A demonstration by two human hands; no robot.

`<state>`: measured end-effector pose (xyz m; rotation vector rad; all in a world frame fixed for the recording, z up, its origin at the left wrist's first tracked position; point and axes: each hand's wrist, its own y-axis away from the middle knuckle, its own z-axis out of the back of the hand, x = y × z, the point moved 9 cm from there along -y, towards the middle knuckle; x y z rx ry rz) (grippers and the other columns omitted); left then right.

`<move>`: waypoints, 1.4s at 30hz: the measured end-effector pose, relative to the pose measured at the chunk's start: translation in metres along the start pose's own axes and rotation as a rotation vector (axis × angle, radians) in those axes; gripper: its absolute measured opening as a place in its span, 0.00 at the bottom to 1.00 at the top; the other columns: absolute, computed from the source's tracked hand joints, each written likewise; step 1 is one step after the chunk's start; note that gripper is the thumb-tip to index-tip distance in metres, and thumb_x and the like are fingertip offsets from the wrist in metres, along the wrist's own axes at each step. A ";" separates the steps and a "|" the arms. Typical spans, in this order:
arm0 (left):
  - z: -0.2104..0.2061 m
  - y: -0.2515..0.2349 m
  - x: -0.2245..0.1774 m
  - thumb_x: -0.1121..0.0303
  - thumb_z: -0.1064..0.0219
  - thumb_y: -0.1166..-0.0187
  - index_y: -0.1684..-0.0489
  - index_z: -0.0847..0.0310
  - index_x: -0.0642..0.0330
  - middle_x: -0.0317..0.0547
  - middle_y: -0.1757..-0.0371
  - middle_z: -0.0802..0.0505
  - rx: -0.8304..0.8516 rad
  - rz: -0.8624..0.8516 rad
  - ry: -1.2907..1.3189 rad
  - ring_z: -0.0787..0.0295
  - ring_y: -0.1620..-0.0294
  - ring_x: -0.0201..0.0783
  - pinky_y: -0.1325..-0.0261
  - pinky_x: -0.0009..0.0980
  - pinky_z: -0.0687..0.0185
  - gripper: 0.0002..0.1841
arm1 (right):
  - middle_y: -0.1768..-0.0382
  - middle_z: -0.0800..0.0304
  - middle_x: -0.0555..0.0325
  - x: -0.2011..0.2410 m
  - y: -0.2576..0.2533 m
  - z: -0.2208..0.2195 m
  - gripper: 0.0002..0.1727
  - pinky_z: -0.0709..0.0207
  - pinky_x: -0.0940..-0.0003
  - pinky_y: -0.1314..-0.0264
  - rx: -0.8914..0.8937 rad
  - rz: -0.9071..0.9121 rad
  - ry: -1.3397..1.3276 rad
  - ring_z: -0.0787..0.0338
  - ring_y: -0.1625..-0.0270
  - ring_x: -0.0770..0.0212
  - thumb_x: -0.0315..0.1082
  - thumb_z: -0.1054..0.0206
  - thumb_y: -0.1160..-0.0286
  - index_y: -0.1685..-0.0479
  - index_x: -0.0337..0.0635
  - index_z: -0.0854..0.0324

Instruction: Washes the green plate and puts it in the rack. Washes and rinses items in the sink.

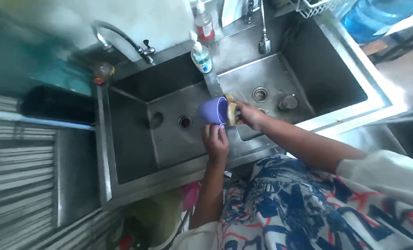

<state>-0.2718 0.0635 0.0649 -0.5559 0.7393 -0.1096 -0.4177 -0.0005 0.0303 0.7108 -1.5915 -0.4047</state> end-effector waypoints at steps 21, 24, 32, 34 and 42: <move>-0.002 -0.032 -0.009 0.60 0.53 0.16 0.90 0.22 0.64 0.52 0.79 0.15 0.092 -0.195 -0.140 0.13 0.71 0.48 0.63 0.41 0.17 0.28 | 0.55 0.09 0.39 0.026 -0.036 0.006 0.24 0.17 0.35 0.44 -0.114 0.351 0.702 0.08 0.49 0.40 0.45 0.21 0.29 0.45 0.33 0.16; 0.006 -0.053 -0.009 0.62 0.53 0.18 0.94 0.27 0.65 0.53 0.83 0.16 0.195 -0.232 -0.279 0.12 0.75 0.53 0.71 0.47 0.20 0.28 | 0.48 0.09 0.38 0.046 -0.026 -0.003 0.25 0.18 0.31 0.43 -0.116 0.391 0.904 0.08 0.44 0.35 0.43 0.25 0.25 0.34 0.38 0.20; 0.026 -0.081 -0.008 0.66 0.42 0.23 0.96 0.34 0.61 0.45 0.83 0.23 -0.069 -0.239 0.028 0.19 0.67 0.43 0.55 0.34 0.24 0.23 | 0.58 0.08 0.39 0.022 -0.021 -0.018 0.19 0.17 0.33 0.47 -0.031 0.343 0.696 0.07 0.53 0.40 0.43 0.25 0.26 0.53 0.33 0.12; 0.016 -0.089 0.000 0.72 0.39 0.31 0.97 0.36 0.62 0.45 0.84 0.24 0.022 -0.163 0.109 0.21 0.68 0.40 0.58 0.31 0.27 0.20 | 0.57 0.09 0.39 0.019 -0.020 -0.017 0.19 0.18 0.33 0.47 -0.035 0.304 0.717 0.08 0.52 0.39 0.44 0.26 0.24 0.53 0.33 0.13; -0.041 -0.091 0.029 0.75 0.43 0.23 0.93 0.33 0.56 0.32 0.88 0.26 0.557 0.312 0.281 0.32 0.85 0.25 0.77 0.26 0.33 0.20 | 0.42 0.11 0.35 0.051 0.006 -0.036 0.22 0.21 0.30 0.43 0.019 0.617 1.214 0.10 0.41 0.31 0.33 0.26 0.28 0.35 0.34 0.18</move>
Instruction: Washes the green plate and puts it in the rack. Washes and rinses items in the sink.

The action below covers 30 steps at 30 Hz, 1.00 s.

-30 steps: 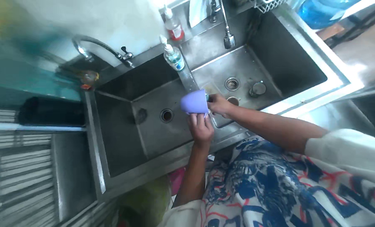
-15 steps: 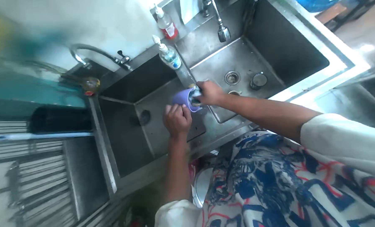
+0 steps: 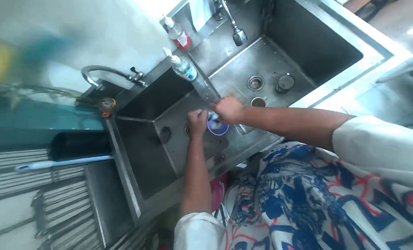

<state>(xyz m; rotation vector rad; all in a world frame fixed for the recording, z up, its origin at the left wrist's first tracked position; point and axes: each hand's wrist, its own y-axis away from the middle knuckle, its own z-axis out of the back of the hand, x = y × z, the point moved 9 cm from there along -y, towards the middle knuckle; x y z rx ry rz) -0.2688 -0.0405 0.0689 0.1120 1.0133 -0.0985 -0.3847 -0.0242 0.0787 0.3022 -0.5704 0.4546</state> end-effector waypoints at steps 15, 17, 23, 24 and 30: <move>0.017 0.014 -0.048 0.73 0.47 0.22 0.90 0.30 0.66 0.50 0.76 0.21 -0.665 -0.594 -0.193 0.19 0.60 0.42 0.48 0.32 0.25 0.19 | 0.56 0.19 0.47 -0.059 -0.006 -0.053 0.25 0.25 0.57 0.62 -0.007 -0.839 -1.180 0.23 0.65 0.57 0.48 0.31 0.18 0.39 0.32 0.21; 0.006 0.018 -0.043 0.66 0.49 0.14 0.88 0.30 0.65 0.50 0.72 0.20 -0.581 -0.620 -0.263 0.20 0.56 0.44 0.42 0.35 0.25 0.23 | 0.59 0.23 0.51 -0.059 0.000 -0.057 0.23 0.29 0.63 0.66 0.005 -0.881 -1.260 0.28 0.68 0.61 0.48 0.33 0.16 0.40 0.35 0.21; -0.030 0.044 -0.044 0.55 0.51 0.12 0.81 0.24 0.57 0.49 0.65 0.17 -0.414 -0.789 -0.481 0.21 0.45 0.50 0.27 0.44 0.36 0.24 | 0.87 0.38 0.68 -0.040 0.008 -0.090 0.20 0.43 0.81 0.89 0.286 -0.888 -1.637 0.39 0.91 0.75 0.52 0.50 0.08 0.67 0.49 0.30; -0.030 0.044 -0.043 0.56 0.50 0.12 0.81 0.22 0.57 0.50 0.64 0.16 -0.366 -0.779 -0.513 0.21 0.44 0.51 0.26 0.45 0.37 0.24 | 0.89 0.41 0.69 -0.043 0.008 -0.090 0.20 0.46 0.83 0.91 0.300 -0.901 -1.652 0.42 0.92 0.76 0.51 0.49 0.08 0.69 0.50 0.32; -0.019 0.042 -0.017 0.55 0.54 0.11 0.82 0.20 0.62 0.54 0.65 0.17 -0.294 -0.669 -0.513 0.21 0.45 0.55 0.26 0.47 0.37 0.28 | 0.87 0.41 0.69 -0.051 0.014 -0.078 0.16 0.44 0.83 0.90 0.303 -0.922 -1.522 0.42 0.92 0.76 0.48 0.48 0.08 0.63 0.48 0.30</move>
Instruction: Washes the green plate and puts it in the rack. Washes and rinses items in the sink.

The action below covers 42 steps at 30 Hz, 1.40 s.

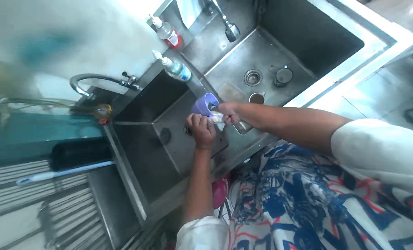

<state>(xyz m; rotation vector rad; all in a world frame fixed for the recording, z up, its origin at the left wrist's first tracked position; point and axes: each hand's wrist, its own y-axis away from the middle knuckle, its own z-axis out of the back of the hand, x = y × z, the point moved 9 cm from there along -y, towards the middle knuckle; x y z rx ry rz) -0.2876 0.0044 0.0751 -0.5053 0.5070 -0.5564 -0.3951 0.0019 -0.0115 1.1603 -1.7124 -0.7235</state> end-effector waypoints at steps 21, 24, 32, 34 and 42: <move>0.006 -0.002 0.055 0.72 0.54 0.26 0.85 0.23 0.49 0.25 0.80 0.16 -0.383 0.536 0.818 0.17 0.74 0.22 0.65 0.24 0.19 0.18 | 0.43 0.12 0.35 0.087 0.066 -0.053 0.20 0.21 0.34 0.40 -0.277 0.773 1.500 0.13 0.37 0.33 0.31 0.25 0.29 0.39 0.34 0.16; 0.020 -0.002 0.050 0.72 0.54 0.22 0.85 0.24 0.52 0.27 0.80 0.18 -0.519 0.403 0.748 0.19 0.74 0.23 0.65 0.24 0.20 0.19 | 0.43 0.13 0.36 0.090 0.068 -0.039 0.20 0.19 0.34 0.41 -0.357 0.592 1.251 0.12 0.38 0.35 0.31 0.23 0.32 0.42 0.33 0.17; 0.051 -0.011 0.036 0.71 0.54 0.21 0.88 0.32 0.58 0.35 0.79 0.24 -0.672 0.188 0.424 0.21 0.70 0.26 0.60 0.23 0.25 0.19 | 0.55 0.16 0.44 0.043 0.025 -0.011 0.26 0.21 0.52 0.57 -0.265 0.291 0.650 0.17 0.60 0.53 0.47 0.23 0.26 0.44 0.31 0.19; 0.047 -0.014 0.035 0.70 0.53 0.21 0.90 0.34 0.58 0.36 0.80 0.24 -0.645 0.115 0.400 0.22 0.69 0.28 0.59 0.24 0.27 0.20 | 0.60 0.19 0.50 0.021 0.017 -0.009 0.25 0.26 0.62 0.63 -0.189 0.201 0.460 0.23 0.67 0.61 0.48 0.28 0.21 0.41 0.34 0.20; -0.007 -0.009 0.067 0.64 0.45 0.10 0.77 0.23 0.70 0.38 0.79 0.23 -0.415 0.668 0.352 0.24 0.75 0.26 0.64 0.27 0.22 0.22 | 0.75 0.24 0.58 0.048 0.022 0.060 0.20 0.28 0.68 0.75 -0.290 0.318 0.658 0.28 0.80 0.67 0.46 0.27 0.22 0.54 0.35 0.18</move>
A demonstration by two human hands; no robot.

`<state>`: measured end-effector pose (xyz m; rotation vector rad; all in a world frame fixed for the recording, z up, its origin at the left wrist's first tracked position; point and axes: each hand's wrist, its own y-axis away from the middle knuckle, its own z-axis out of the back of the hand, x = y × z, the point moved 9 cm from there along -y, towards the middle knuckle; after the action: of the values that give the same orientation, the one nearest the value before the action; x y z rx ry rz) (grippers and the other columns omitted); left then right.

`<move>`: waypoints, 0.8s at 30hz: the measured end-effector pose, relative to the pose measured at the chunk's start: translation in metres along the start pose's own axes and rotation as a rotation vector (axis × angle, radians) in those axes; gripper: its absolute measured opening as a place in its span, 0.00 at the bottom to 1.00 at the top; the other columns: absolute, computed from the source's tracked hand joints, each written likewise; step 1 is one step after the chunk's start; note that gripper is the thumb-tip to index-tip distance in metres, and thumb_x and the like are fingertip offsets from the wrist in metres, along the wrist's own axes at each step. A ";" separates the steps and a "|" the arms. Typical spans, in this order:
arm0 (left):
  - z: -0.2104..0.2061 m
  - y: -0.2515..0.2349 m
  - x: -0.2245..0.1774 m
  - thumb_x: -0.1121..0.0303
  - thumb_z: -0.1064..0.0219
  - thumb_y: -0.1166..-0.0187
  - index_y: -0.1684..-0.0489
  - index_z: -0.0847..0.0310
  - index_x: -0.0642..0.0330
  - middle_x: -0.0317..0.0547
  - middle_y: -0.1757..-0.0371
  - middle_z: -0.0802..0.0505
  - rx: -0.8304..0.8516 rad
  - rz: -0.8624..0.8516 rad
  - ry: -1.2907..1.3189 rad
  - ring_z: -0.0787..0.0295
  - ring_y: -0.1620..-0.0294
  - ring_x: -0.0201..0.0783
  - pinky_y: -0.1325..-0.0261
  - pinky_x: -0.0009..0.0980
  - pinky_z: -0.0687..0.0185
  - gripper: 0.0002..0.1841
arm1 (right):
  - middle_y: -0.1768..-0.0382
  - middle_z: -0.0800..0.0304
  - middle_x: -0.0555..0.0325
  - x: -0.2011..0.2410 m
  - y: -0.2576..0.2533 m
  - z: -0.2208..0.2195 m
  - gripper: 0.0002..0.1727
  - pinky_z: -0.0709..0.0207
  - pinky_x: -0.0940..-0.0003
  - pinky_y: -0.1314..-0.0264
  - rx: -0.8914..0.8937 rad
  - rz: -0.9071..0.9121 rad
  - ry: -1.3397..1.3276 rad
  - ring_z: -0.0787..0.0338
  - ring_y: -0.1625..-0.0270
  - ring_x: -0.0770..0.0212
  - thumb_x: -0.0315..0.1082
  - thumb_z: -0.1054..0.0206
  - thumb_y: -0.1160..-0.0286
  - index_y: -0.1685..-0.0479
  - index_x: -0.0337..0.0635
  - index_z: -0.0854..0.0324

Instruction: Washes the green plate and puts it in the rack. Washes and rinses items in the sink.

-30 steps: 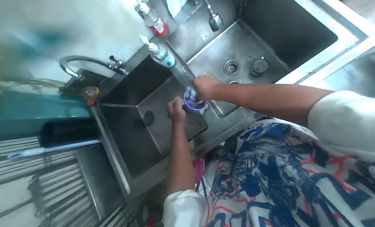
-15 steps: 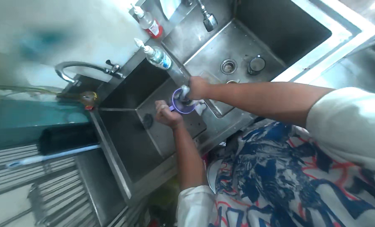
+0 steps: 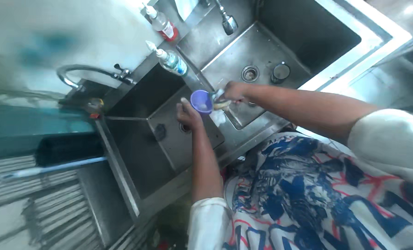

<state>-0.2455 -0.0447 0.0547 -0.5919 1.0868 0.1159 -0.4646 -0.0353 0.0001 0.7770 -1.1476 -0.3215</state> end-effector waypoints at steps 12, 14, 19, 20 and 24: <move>-0.052 -0.028 0.047 0.59 0.53 0.04 0.42 0.20 0.74 0.53 0.53 0.13 0.211 0.315 0.118 0.16 0.50 0.34 0.38 0.32 0.21 0.24 | 0.37 0.14 0.42 -0.065 0.021 0.127 0.26 0.10 0.51 0.51 -0.235 0.094 -0.501 0.07 0.48 0.47 0.40 0.38 0.10 0.16 0.49 0.35; -0.055 -0.025 0.055 0.60 0.54 0.04 0.42 0.20 0.75 0.54 0.52 0.12 0.211 0.314 0.130 0.14 0.49 0.35 0.36 0.33 0.20 0.24 | 0.36 0.16 0.44 -0.071 0.028 0.132 0.26 0.11 0.52 0.49 -0.242 0.129 -0.572 0.08 0.47 0.49 0.35 0.40 0.10 0.16 0.49 0.36; -0.049 -0.020 0.058 0.59 0.55 0.04 0.40 0.19 0.75 0.57 0.46 0.10 0.211 0.360 0.112 0.13 0.44 0.35 0.32 0.33 0.20 0.25 | 0.42 0.17 0.48 -0.084 0.034 0.142 0.25 0.11 0.55 0.51 -0.245 0.172 -0.697 0.10 0.49 0.54 0.24 0.46 0.15 0.19 0.46 0.36; -0.048 -0.021 0.060 0.58 0.55 0.03 0.38 0.20 0.75 0.58 0.44 0.10 0.216 0.362 0.108 0.12 0.42 0.37 0.31 0.34 0.20 0.25 | 0.45 0.16 0.50 -0.088 0.032 0.144 0.27 0.12 0.56 0.52 -0.235 0.190 -0.695 0.10 0.50 0.55 0.23 0.47 0.19 0.20 0.46 0.35; -0.042 -0.020 0.069 0.57 0.56 0.04 0.29 0.27 0.77 0.65 0.34 0.15 0.171 0.389 0.110 0.16 0.34 0.43 0.25 0.38 0.23 0.27 | 0.54 0.12 0.61 -0.099 0.028 0.147 0.21 0.15 0.62 0.55 -0.132 0.267 -0.755 0.11 0.55 0.64 0.33 0.53 0.25 0.33 0.50 0.29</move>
<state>-0.2383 -0.0960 -0.0105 -0.2303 1.2956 0.3276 -0.6412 -0.0127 -0.0208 0.3710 -1.8956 -0.4795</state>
